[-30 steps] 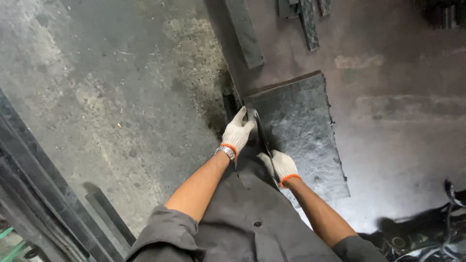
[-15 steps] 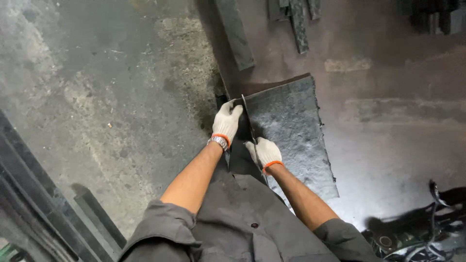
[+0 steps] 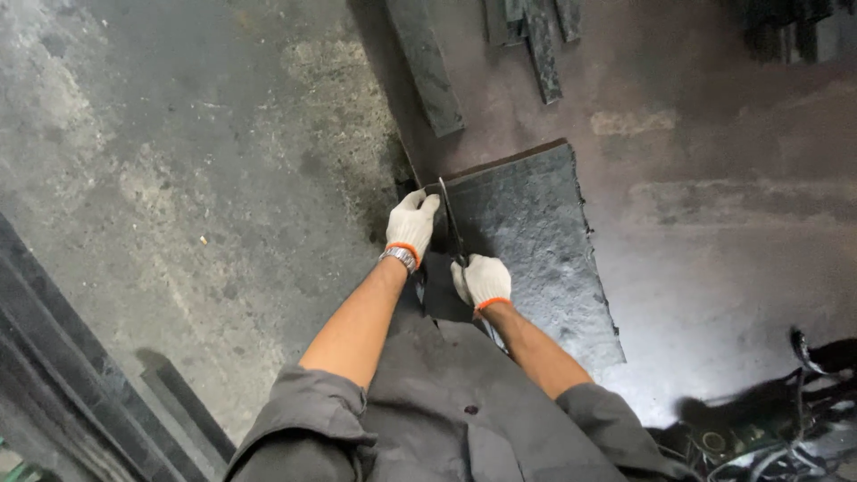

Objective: Cutting a large black rubber sheet into smaller strips using a long knife on a metal workbench.

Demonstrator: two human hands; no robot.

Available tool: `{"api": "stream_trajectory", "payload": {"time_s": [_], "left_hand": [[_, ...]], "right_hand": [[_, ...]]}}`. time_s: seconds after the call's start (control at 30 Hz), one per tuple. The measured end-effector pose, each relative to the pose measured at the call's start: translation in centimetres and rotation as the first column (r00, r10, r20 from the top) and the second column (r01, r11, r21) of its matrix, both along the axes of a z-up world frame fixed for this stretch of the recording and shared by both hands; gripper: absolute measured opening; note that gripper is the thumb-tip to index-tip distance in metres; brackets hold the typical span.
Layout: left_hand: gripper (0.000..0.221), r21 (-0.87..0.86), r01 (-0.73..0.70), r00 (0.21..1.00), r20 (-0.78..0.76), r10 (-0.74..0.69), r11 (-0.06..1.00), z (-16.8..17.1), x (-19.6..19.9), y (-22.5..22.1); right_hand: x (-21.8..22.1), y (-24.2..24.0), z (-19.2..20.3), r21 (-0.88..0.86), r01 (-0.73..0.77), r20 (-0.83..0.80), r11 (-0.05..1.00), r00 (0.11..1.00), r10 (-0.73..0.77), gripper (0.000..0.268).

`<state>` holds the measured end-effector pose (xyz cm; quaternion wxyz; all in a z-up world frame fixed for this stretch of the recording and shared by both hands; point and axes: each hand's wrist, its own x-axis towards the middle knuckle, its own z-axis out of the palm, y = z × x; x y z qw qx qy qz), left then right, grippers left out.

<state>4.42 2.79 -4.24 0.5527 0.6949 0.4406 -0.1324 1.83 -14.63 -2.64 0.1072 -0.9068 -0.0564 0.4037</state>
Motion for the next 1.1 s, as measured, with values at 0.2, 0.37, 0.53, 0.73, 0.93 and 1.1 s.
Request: {"api": "stream_trajectory", "payload": {"time_s": [0.2, 0.37, 0.53, 0.73, 0.93, 1.1], "left_hand": [[0.042, -0.061, 0.076, 0.995, 0.075, -0.071, 0.995, 2.4, 0.5, 2.0], [0.036, -0.005, 0.032, 0.964, 0.264, -0.029, 0.999, 14.0, 4.6, 6.0], [0.033, 0.022, -0.075, 0.800, 0.599, 0.047, 0.997, 25.4, 14.4, 11.9], [0.034, 0.231, -0.071, 0.618, 0.774, -0.139, 0.970, 29.1, 24.2, 14.8], [0.026, 0.343, -0.092, 0.623, 0.752, -0.214, 0.935, 30.1, 30.5, 11.6], [0.024, 0.419, -0.103, 0.624, 0.733, -0.270, 0.902, 28.6, 31.8, 5.1]], "right_hand": [[0.7, -1.9, -0.2, 0.134, 0.123, -0.115, 0.983, 0.987, -0.108, 0.047], [2.6, -2.3, 2.0, 0.254, 0.161, -0.270, 0.954, 0.959, -0.090, 0.052], [3.7, -1.7, 3.4, 0.227, 0.316, -0.394, 0.921, 0.895, -0.209, 0.052], [4.0, -2.3, 3.2, 0.270, 0.359, -0.431, 0.894, 0.875, -0.221, 0.048], [3.5, -2.8, 1.1, 0.254, 0.187, -0.319, 0.949, 0.943, -0.100, 0.053], [3.6, -2.9, 2.5, 0.321, 0.289, -0.383, 0.902, 0.911, -0.156, 0.052]]}}
